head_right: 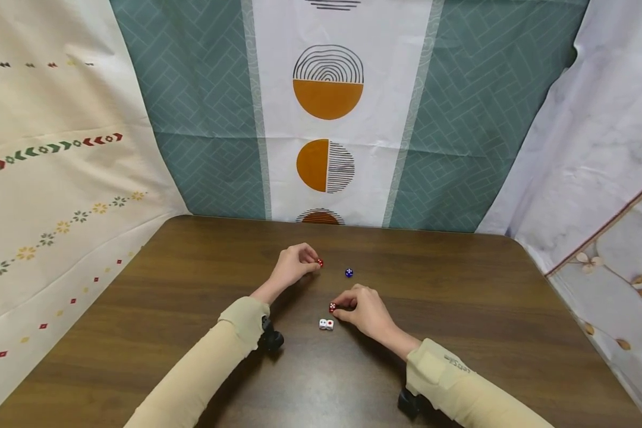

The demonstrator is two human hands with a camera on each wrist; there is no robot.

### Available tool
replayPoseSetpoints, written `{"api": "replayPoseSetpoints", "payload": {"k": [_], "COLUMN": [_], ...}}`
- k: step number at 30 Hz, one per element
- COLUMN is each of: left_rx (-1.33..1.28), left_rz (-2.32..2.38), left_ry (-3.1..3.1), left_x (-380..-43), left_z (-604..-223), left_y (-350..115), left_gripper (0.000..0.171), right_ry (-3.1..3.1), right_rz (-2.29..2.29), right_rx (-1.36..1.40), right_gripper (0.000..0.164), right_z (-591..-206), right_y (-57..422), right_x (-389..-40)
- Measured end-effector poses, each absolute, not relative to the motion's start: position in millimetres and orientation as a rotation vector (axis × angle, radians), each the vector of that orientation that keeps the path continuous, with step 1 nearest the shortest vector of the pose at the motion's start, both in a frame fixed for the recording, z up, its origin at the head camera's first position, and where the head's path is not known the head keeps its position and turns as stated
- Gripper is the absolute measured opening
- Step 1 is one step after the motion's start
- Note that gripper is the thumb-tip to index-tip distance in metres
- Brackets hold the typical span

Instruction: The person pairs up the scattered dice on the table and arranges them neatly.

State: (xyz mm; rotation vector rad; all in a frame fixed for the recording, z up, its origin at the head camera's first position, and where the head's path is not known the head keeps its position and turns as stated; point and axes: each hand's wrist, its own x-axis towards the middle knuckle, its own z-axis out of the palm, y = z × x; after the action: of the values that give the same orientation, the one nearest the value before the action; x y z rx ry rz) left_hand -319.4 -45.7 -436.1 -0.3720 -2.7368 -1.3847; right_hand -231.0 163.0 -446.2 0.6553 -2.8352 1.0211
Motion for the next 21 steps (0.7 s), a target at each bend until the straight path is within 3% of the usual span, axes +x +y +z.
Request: {"api": "replayPoseSetpoints", "payload": {"k": [7, 21], "left_rx": [-0.270, -0.283], "left_rz": [-1.261, -1.304], "left_ry": [-2.764, -2.763], "left_x": [-328.6, -329.8], "left_z": [-443.1, -447.6], "left_y": [-37.4, -40.5], "left_gripper": [0.021, 0.008], "right_ry": [-2.839, -2.823], "right_rz": [1.020, 1.009], "right_rx": [0.640, 0.653], "right_gripper": [0.013, 0.012], "right_z": [-445.0, -446.5], "right_y": [162.4, 162.4], "right_x": [-230.2, -230.2]}}
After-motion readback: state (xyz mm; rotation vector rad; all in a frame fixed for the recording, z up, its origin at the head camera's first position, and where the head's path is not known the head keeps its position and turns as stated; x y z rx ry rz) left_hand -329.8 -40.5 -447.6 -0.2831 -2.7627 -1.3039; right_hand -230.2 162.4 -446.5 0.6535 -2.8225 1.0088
